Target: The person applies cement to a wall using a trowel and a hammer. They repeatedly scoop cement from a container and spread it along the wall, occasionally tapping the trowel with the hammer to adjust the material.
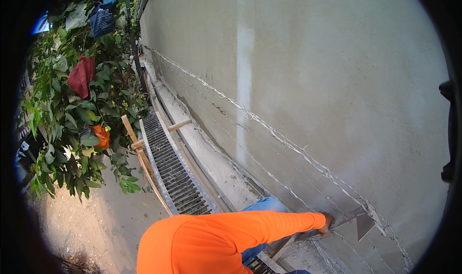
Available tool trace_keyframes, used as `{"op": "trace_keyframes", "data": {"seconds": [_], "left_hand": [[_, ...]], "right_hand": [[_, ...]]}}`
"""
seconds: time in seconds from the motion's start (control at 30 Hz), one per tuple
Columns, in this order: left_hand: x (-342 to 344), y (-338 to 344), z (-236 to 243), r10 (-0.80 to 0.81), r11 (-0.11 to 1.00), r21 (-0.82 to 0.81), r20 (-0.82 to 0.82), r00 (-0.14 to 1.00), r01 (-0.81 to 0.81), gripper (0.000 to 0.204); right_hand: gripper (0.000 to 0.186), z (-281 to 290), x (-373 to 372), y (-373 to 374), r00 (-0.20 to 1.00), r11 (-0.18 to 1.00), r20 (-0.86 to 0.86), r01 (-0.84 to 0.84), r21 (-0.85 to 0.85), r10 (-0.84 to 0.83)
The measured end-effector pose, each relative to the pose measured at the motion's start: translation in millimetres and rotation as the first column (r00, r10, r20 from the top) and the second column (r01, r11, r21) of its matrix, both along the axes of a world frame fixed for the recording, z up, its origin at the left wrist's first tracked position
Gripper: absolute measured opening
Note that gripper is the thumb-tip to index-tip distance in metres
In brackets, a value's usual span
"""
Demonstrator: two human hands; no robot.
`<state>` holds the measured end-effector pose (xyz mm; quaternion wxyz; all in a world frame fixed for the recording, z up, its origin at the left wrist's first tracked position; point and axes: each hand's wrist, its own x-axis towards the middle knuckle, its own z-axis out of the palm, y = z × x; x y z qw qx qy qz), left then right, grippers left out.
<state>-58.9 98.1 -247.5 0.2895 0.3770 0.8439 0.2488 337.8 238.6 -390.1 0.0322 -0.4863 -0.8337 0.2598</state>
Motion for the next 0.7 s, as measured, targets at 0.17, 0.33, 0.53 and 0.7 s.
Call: {"op": "trace_keyframes", "data": {"seconds": [0.17,0.33,0.53,0.7], "left_hand": [[1.7,5.0,-3.0,-0.061,0.998,-0.03,-0.066,0.996,0.06,0.074],[0.7,-1.6,2.2,-0.062,0.998,-0.031,0.002,0.998,0.062,0.072],[-6.7,0.3,-0.4,-0.06,0.991,-0.125,-0.044,0.997,0.054,0.074],[-10.9,1.3,-8.4,-0.11,0.992,-0.065,-0.04,0.993,0.107,0.069]], "right_hand": [[0.041,6.1,-38.6,15.2,0.981,0.986,-0.193,-0.038,-0.162,0.007],[0.025,28.0,-9.3,16.1,0.825,0.859,-0.492,-0.016,-0.511,-0.278],[0.018,60.0,-66.7,-35.4,0.799,0.532,-0.539,-0.345,-0.774,-0.266],[0.034,71.5,-139.9,-41.7,0.919,0.657,-0.39,-0.332,-0.677,0.062]]}}
